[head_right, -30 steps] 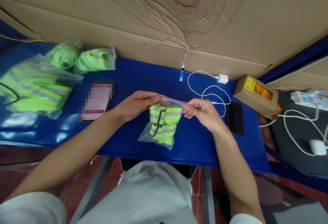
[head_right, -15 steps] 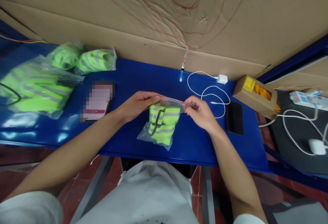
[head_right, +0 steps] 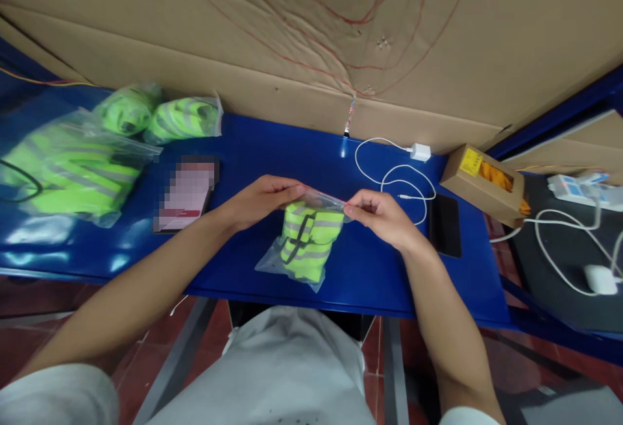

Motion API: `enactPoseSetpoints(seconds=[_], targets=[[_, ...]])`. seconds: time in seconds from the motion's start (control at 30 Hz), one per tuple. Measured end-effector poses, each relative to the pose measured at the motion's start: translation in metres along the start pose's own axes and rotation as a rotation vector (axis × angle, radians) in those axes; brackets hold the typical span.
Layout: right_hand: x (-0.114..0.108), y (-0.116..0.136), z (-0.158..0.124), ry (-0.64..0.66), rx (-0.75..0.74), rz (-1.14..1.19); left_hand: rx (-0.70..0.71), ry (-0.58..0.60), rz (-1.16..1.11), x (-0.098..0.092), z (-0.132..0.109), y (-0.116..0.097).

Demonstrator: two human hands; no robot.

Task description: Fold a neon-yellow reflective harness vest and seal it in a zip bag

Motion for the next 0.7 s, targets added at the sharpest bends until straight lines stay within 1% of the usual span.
enactPoseSetpoints(seconds=[0.07, 0.13, 0.3, 0.43, 0.53, 0.63, 0.7], targets=[[-0.001, 0.004, -0.002, -0.001, -0.025, -0.015, 0.014, -0.021, 0.077, -0.003, 0.001, 0.001], [-0.001, 0.006, -0.003, -0.002, -0.031, -0.034, 0.042, -0.031, 0.100, -0.005, 0.001, 0.000], [0.003, 0.006, -0.002, 0.039, -0.041, -0.035, 0.117, -0.026, 0.138, 0.001, 0.000, -0.003], [0.009, 0.000, -0.001, 0.033, -0.049, -0.006, 0.144, 0.033, 0.146, 0.007, -0.001, -0.004], [0.010, 0.000, -0.002, 0.023, -0.026, 0.023, 0.143, 0.054, 0.130, 0.008, -0.002, -0.005], [0.005, 0.006, -0.005, 0.082, 0.047, 0.044, 0.146, 0.081, 0.116, 0.004, -0.003, -0.008], [0.000, 0.010, -0.006, 0.118, 0.086, 0.047, 0.133, 0.142, 0.102, 0.001, -0.005, -0.010]])
Point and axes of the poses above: each hand's wrist, its own z-axis towards the middle knuckle, its own x-axis out of the palm, y = z × x, the point moved 1 cm from there along z, towards the middle knuckle, and after that the axes turned 12 degrees about z, right-handed, at the moved point
